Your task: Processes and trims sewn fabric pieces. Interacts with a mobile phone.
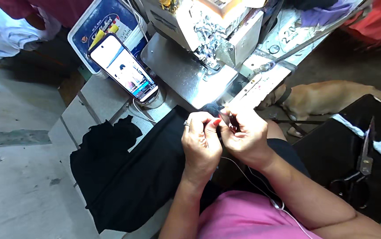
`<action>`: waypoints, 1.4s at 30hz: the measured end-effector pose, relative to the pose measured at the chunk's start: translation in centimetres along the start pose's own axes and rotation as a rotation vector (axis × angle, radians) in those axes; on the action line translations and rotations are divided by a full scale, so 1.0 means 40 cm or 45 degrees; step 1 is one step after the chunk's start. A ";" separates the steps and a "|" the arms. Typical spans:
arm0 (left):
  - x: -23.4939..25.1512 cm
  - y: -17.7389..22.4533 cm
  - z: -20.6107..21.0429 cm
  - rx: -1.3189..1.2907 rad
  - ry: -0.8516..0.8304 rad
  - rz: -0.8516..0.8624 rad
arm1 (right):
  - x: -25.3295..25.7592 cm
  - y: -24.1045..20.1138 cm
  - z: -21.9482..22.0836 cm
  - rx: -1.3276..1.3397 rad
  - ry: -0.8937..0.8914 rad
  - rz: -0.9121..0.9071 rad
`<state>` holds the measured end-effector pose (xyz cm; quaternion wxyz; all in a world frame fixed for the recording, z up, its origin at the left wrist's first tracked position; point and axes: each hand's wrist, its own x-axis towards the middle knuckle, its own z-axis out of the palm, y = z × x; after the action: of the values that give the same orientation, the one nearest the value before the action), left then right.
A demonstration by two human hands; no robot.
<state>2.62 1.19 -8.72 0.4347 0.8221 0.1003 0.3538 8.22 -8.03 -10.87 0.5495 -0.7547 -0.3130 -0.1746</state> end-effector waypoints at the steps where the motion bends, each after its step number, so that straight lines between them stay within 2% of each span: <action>1: 0.002 0.001 -0.003 -0.036 -0.027 -0.058 | 0.003 0.002 0.000 0.084 -0.022 0.070; 3: 0.011 0.005 -0.011 -0.148 -0.079 -0.226 | 0.016 0.006 -0.005 0.237 -0.070 0.144; 5: 0.020 0.005 -0.016 -0.395 -0.098 -0.353 | 0.028 0.004 -0.008 0.343 -0.087 0.118; 8: 0.028 -0.004 -0.016 -0.678 -0.084 -0.394 | 0.038 -0.006 -0.010 0.364 -0.092 0.075; 12: 0.045 -0.018 -0.019 -0.597 -0.083 -0.362 | 0.050 0.004 -0.016 0.385 -0.149 0.074; 16: 0.071 -0.010 -0.030 -0.436 -0.174 -0.303 | 0.075 0.011 -0.031 0.341 -0.165 0.017; 18: 0.076 -0.001 -0.023 -0.475 -0.179 -0.360 | 0.086 0.015 -0.033 0.284 -0.154 -0.019; 22: 0.076 0.004 -0.008 -0.773 -0.125 -0.590 | 0.088 0.024 -0.019 0.264 -0.065 0.005; 24: 0.080 0.007 -0.006 -0.865 -0.083 -0.699 | 0.077 0.017 -0.030 0.399 -0.063 0.098; 27: 0.084 0.012 -0.004 -0.897 -0.054 -0.758 | 0.062 -0.012 -0.065 0.800 -0.210 0.314; 32: 0.087 0.013 0.001 -0.890 -0.064 -0.731 | 0.048 -0.051 -0.089 1.366 -0.456 0.947; 34: 0.086 0.013 0.001 -0.906 -0.071 -0.722 | 0.051 -0.057 -0.093 1.495 -0.520 1.177; 37: 0.085 0.012 0.002 -0.900 -0.075 -0.713 | 0.051 -0.061 -0.094 1.575 -0.559 1.287; 42: 0.082 0.007 0.005 -0.881 -0.081 -0.666 | 0.055 -0.056 -0.090 1.569 -0.541 1.317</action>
<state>5.10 2.45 -6.97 0.7625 0.5854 0.1674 0.2189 8.65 -10.36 -6.72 0.8044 -0.3840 -0.0631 0.4489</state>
